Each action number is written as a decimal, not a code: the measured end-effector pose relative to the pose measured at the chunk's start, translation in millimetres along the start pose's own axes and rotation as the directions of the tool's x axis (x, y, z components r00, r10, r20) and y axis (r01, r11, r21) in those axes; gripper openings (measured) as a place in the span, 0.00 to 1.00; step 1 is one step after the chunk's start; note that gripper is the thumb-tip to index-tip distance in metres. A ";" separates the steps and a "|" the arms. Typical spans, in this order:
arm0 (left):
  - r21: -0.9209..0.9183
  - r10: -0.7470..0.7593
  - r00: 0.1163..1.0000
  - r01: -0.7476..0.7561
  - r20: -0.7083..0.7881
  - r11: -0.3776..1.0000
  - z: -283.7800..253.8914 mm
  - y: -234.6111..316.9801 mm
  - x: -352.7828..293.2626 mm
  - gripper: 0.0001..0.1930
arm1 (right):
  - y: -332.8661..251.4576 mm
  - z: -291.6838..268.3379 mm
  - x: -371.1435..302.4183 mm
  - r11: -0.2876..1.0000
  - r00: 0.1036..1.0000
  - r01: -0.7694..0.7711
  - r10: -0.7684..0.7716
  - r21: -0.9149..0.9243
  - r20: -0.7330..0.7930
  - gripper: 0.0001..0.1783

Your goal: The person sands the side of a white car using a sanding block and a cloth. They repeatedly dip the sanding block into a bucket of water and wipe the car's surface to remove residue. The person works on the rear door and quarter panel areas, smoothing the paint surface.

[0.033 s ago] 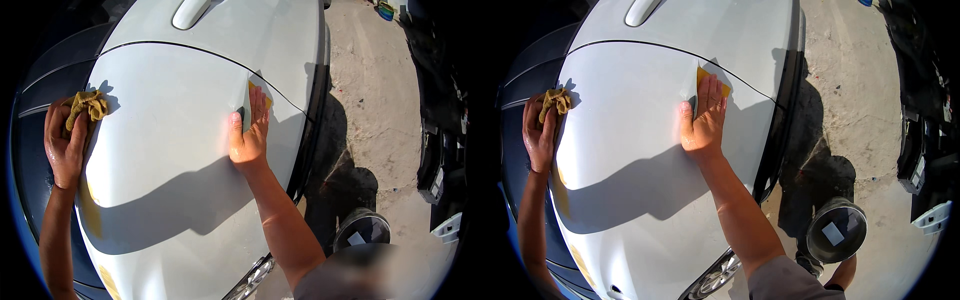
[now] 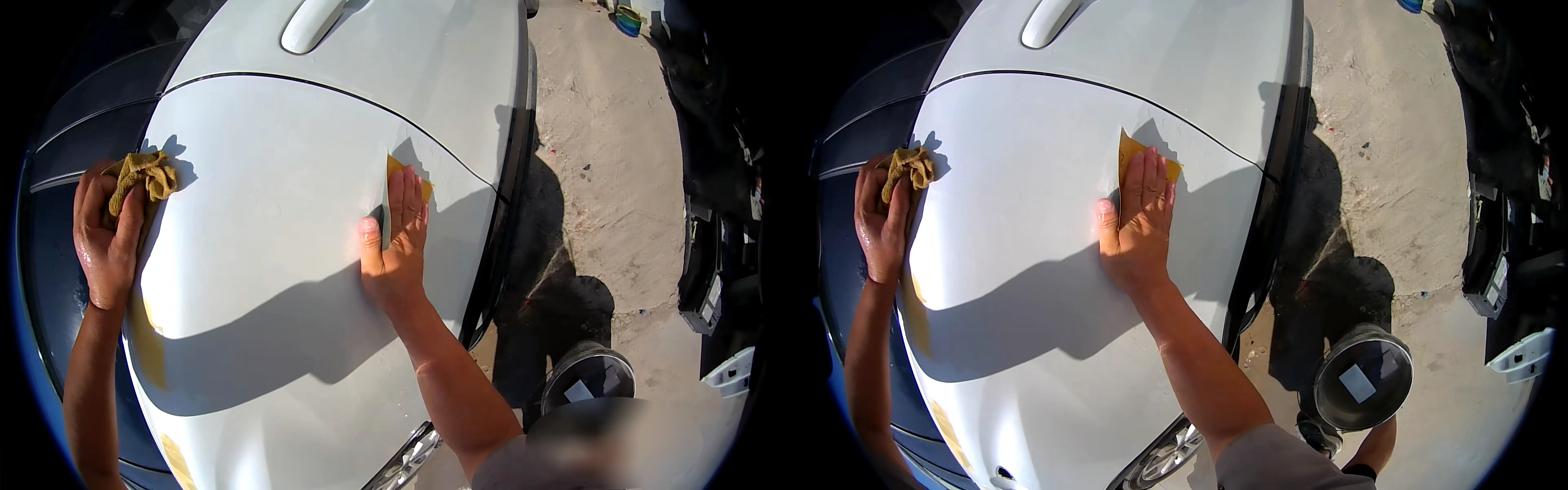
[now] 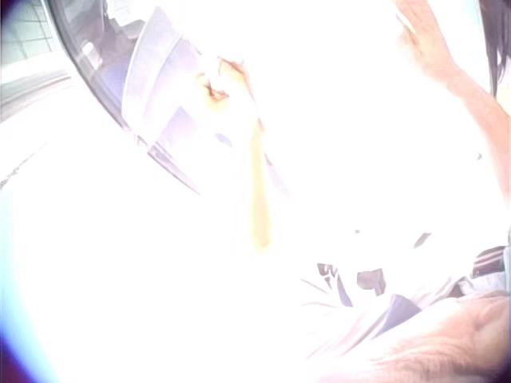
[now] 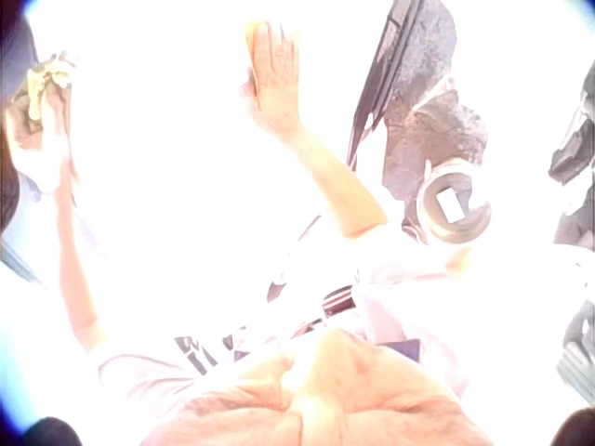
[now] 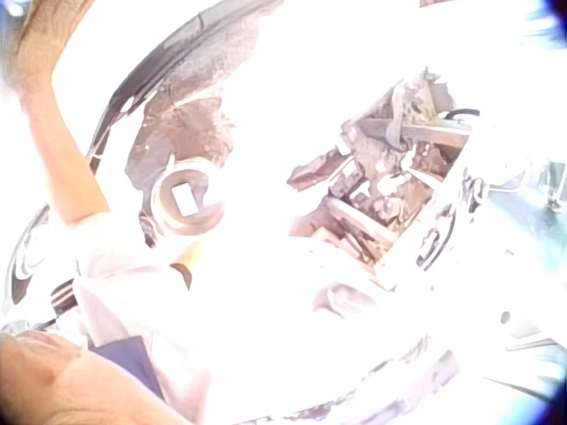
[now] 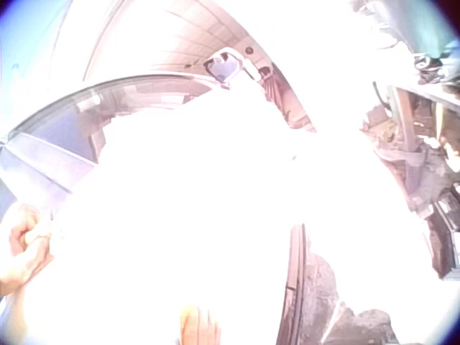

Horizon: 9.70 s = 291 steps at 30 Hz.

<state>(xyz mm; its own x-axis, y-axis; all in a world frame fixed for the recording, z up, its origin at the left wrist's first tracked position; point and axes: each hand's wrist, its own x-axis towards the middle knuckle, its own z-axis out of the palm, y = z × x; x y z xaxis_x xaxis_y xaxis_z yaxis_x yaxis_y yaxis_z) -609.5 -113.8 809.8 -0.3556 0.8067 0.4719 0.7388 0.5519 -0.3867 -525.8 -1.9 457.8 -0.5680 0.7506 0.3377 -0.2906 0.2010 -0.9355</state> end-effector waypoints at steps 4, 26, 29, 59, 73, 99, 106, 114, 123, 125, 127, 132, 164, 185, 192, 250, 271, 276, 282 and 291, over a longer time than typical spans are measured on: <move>0.082 0.049 0.999 -0.049 -0.006 0.995 2.7 5.9 8.5 0.11 | -40.3 7.1 -154.6 0.997 0.987 0.044 -0.053 0.063 0.151 0.46; -0.065 0.008 0.998 -0.012 -0.060 0.998 2.1 30.9 14.7 0.16 | -28.4 0.0 37.2 0.998 0.996 0.063 -0.063 -0.003 -0.069 0.45; 0.136 0.176 0.981 -0.163 -0.085 0.977 -0.9 23.9 14.6 0.23 | -80.5 15.4 -75.3 0.976 0.979 0.193 -0.183 -0.105 0.093 0.45; 0.119 0.237 0.956 -0.259 0.173 0.958 -181.5 -26.0 -307.3 0.18 | -189.5 37.5 -108.8 0.879 0.856 0.459 -0.397 -0.132 0.332 0.46; 0.110 0.233 0.966 -0.246 0.117 0.963 -181.8 -21.5 -302.1 0.20 | -231.3 53.6 -95.9 0.951 0.952 0.254 -0.215 -0.174 0.218 0.50; 0.052 0.142 0.989 -0.144 0.030 0.988 -178.2 -27.6 -310.2 0.17 | -179.2 1.8 -167.6 0.628 0.494 0.778 -0.621 0.010 0.609 0.39; 0.095 0.070 0.997 -0.068 -0.020 0.993 -168.6 -21.5 -297.7 0.16 | -155.9 -6.9 -105.1 0.278 0.043 0.930 -0.732 0.240 0.680 0.42; 0.122 -0.187 0.982 0.188 -0.017 0.974 -159.2 2.0 -283.8 0.13 | -236.0 30.0 -139.2 -0.059 -0.439 0.851 -0.623 0.522 0.647 0.34; 0.295 -0.745 0.610 0.789 -0.269 0.540 -285.1 167.1 -544.5 0.18 | -175.6 -4.9 -36.7 -0.179 -0.586 0.784 -0.527 0.594 0.615 0.31; 0.296 -0.910 0.296 0.932 -0.291 0.209 -306.2 263.2 -621.2 0.16 | -175.8 -0.1 -45.5 -0.144 -0.577 0.773 -0.565 0.618 0.590 0.32; 0.203 -0.945 0.010 0.977 -0.326 -0.060 -292.0 353.0 -671.6 0.14 | -194.2 7.0 -93.0 -0.103 -0.560 0.774 -0.570 0.625 0.601 0.34; 0.039 -0.896 -0.428 0.899 -0.121 -0.435 -185.4 525.4 -693.6 0.14 | -258.6 33.8 -211.9 -0.010 -0.563 0.741 -0.554 0.671 0.614 0.47; -0.390 -0.766 -0.499 0.663 0.405 -0.639 54.8 656.5 -426.0 0.17 | -258.8 33.6 -288.4 -0.014 -0.849 0.359 -0.421 0.933 0.320 0.43; -0.166 -0.608 -0.530 0.658 0.591 -0.735 116.9 720.4 -473.9 0.21 | -248.7 28.0 -234.6 -0.169 -0.818 0.506 -0.405 0.846 0.408 0.47; -0.146 -0.606 -0.449 0.713 0.657 -0.686 207.8 766.5 -441.4 0.20 | -155.8 -1.4 -61.8 -0.271 -0.776 0.610 -0.396 0.744 0.492 0.47; -0.422 -0.365 -0.470 -0.017 0.804 -0.907 95.9 699.7 -656.4 0.35 | 154.2 -284.1 -436.1 0.614 -0.794 0.065 0.509 -0.787 0.331 0.23; -0.791 0.125 -0.900 -0.427 0.417 -0.438 -25.5 944.1 -621.6 0.09 | 283.6 -349.3 -519.5 0.345 -0.475 0.257 0.859 -0.903 0.193 0.17; -0.801 0.006 -0.859 -0.479 0.511 -0.358 -10.3 888.2 -565.1 0.13 | 137.4 -296.8 -417.5 0.403 -0.647 0.228 0.743 -0.886 0.171 0.25; -0.802 -0.227 -0.808 -0.420 0.543 -0.425 23.5 723.3 -512.8 0.12 | -184.0 -140.9 -195.5 0.736 -0.647 0.191 0.592 -0.649 0.481 0.24; -0.632 -0.784 -0.613 0.647 -0.097 -0.427 -40.6 368.7 -382.7 0.45 | -466.5 -15.8 7.6 0.923 -0.330 0.090 -0.326 0.373 0.886 0.28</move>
<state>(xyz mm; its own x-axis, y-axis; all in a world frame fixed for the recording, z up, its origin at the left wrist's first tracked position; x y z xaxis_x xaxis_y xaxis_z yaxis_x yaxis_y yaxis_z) -177.7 -227.7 518.7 -0.3059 -0.9477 0.0907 -0.1839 0.1523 0.9711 -382.4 -80.0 895.1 -0.4001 -0.8707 0.2858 -0.6069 0.0180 -0.7946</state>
